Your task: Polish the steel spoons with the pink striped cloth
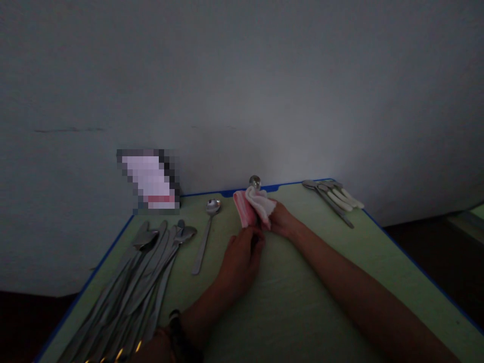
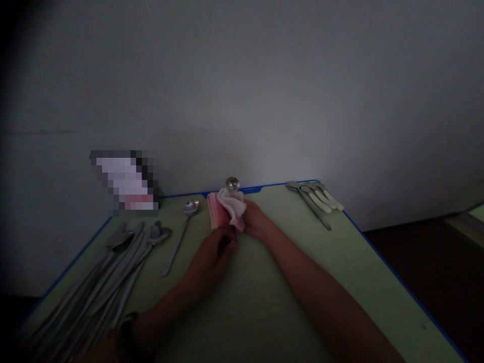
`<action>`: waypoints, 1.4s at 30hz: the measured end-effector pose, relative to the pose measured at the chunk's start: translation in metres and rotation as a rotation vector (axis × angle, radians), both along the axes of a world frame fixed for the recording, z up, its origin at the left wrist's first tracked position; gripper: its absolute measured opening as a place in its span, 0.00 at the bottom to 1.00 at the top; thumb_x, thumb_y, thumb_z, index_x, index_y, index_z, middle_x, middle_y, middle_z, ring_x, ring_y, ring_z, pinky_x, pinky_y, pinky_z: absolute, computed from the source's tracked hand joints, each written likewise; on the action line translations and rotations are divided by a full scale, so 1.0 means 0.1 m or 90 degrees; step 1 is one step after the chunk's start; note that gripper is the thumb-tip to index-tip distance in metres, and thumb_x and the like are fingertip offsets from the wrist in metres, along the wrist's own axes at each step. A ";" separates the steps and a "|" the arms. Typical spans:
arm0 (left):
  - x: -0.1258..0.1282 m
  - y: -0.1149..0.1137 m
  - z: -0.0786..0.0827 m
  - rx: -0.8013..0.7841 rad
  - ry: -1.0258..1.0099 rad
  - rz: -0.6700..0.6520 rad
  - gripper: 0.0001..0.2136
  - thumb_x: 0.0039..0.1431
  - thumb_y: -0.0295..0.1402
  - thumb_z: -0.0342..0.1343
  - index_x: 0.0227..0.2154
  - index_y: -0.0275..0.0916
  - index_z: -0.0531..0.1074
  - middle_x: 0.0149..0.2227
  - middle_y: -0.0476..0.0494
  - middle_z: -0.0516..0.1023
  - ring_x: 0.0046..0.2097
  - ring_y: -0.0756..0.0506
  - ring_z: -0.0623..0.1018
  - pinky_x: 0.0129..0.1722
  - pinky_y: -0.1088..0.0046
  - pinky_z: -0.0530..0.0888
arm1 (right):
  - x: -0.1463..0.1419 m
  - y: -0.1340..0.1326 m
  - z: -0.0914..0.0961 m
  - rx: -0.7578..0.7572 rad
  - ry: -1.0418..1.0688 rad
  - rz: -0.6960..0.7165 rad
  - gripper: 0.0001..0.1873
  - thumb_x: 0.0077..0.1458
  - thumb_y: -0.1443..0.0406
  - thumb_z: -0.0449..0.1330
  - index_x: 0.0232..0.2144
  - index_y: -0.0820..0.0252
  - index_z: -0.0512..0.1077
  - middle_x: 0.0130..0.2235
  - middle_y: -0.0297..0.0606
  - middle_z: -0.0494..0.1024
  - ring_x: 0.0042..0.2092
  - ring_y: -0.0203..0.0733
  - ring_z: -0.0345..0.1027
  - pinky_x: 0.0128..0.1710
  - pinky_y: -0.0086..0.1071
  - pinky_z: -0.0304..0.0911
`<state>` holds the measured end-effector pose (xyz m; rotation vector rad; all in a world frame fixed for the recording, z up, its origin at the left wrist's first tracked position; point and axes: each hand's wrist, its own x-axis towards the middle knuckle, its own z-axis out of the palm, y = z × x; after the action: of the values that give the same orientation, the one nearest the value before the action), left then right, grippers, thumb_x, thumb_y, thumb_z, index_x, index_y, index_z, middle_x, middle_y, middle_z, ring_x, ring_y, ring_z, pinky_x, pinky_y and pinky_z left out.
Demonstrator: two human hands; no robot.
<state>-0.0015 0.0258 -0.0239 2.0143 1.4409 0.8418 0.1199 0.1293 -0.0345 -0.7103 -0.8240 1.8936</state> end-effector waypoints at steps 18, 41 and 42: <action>-0.02 0.01 0.08 -0.104 -0.299 0.021 0.05 0.58 0.31 0.45 0.37 0.40 0.60 0.23 0.55 0.65 0.24 0.53 0.67 0.24 0.78 0.63 | 0.02 0.18 0.02 -0.030 0.291 -0.259 0.06 0.55 0.67 0.52 0.28 0.60 0.68 0.29 0.31 0.75 0.35 0.33 0.69 0.40 0.28 0.68; -0.02 0.07 0.01 -0.108 -0.299 0.064 0.06 0.61 0.35 0.45 0.39 0.41 0.57 0.23 0.56 0.65 0.24 0.52 0.67 0.26 0.77 0.64 | -0.05 0.03 0.10 -0.016 0.002 -0.092 0.15 0.43 0.56 0.63 0.29 0.60 0.66 0.22 0.27 0.68 0.21 0.30 0.59 0.18 0.22 0.56; -0.01 0.07 0.02 -0.115 -0.314 0.073 0.06 0.61 0.36 0.44 0.38 0.41 0.57 0.22 0.56 0.63 0.23 0.52 0.65 0.24 0.77 0.63 | -0.05 0.03 0.11 -0.021 -0.006 -0.100 0.16 0.44 0.54 0.62 0.28 0.60 0.66 0.20 0.27 0.67 0.20 0.30 0.58 0.16 0.22 0.54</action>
<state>-0.0030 0.0330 -0.0221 1.4681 1.2971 1.1185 0.1153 0.1319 -0.0234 -0.7827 -0.7222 1.7672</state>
